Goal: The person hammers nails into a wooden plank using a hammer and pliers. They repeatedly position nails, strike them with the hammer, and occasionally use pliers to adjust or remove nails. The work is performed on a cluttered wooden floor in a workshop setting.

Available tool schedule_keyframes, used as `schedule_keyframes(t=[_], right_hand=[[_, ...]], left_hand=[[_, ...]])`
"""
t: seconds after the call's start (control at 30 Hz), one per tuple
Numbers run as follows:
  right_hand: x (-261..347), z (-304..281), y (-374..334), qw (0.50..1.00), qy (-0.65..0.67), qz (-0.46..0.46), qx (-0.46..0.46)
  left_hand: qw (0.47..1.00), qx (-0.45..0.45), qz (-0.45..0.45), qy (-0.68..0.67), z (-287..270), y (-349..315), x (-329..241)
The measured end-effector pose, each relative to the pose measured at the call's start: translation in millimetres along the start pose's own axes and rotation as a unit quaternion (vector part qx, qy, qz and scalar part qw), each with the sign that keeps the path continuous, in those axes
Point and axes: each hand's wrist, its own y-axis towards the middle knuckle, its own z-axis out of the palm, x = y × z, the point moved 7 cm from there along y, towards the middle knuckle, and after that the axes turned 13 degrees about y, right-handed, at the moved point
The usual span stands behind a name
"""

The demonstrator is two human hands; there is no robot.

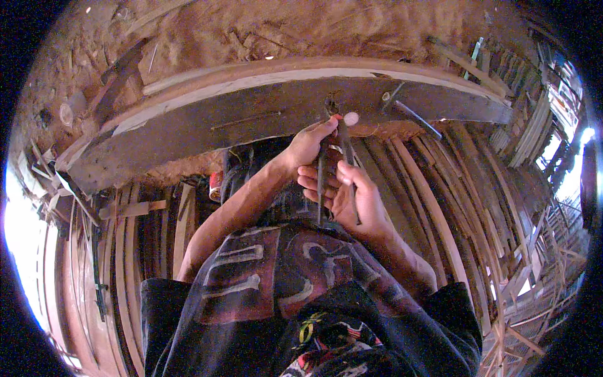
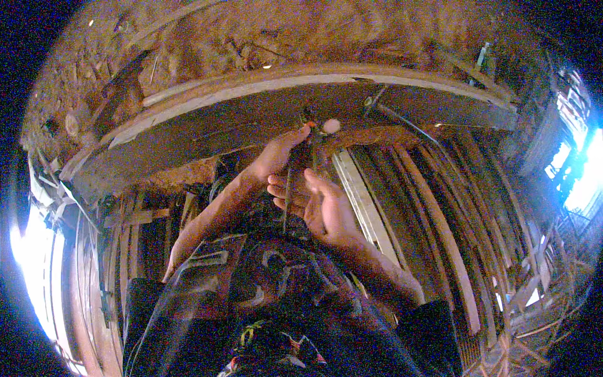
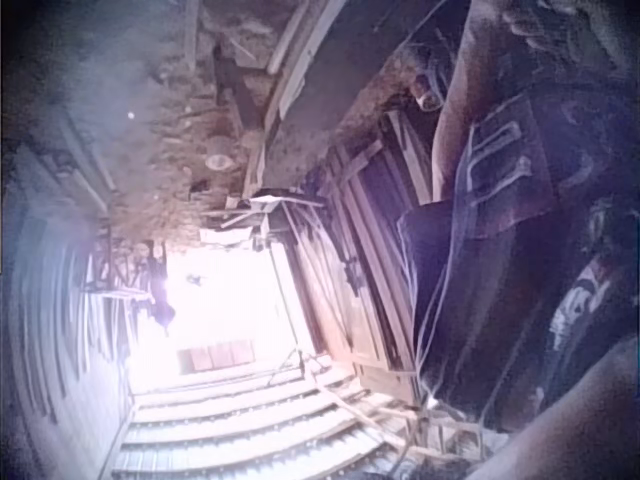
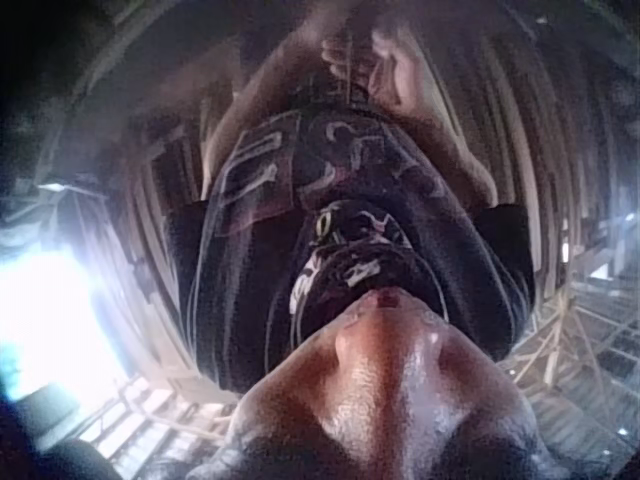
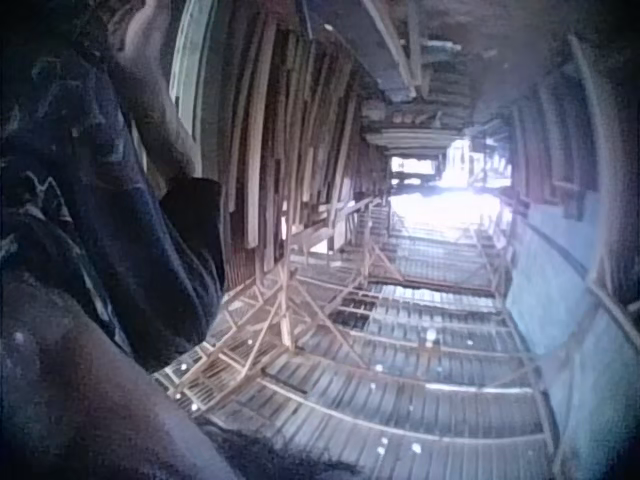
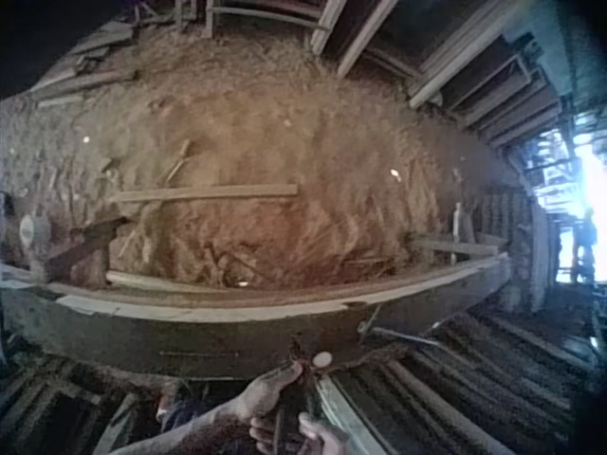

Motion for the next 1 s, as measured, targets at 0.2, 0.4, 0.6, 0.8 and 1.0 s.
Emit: schedule_keyframes(t=[0.2,0.4,0.6,0.8,1.0], right_hand=[[22.5,4.8,1.2,0.993,0.066,0.046,0.086],[37.4,16.2,2.1,0.979,0.156,0.053,0.116],[78.4,30.0,11.0,0.965,0.232,0.037,0.117],[71.5,29.6,13.6,0.931,0.348,0.088,0.073],[68.6,11.6,13.3,0.914,0.357,0.129,0.142]], left_hand=[[0.998,-0.012,0.017,-0.054,14.2,-2.7,-19.2],[0.995,0.029,-0.049,-0.084,19.3,0.3,-26.1],[0.970,0.081,-0.062,-0.220,32.5,18.5,-27.6],[0.986,0.007,-0.028,-0.163,21.4,22.4,-21.5],[0.998,-0.033,0.018,-0.054,24.9,15.4,-25.1]])
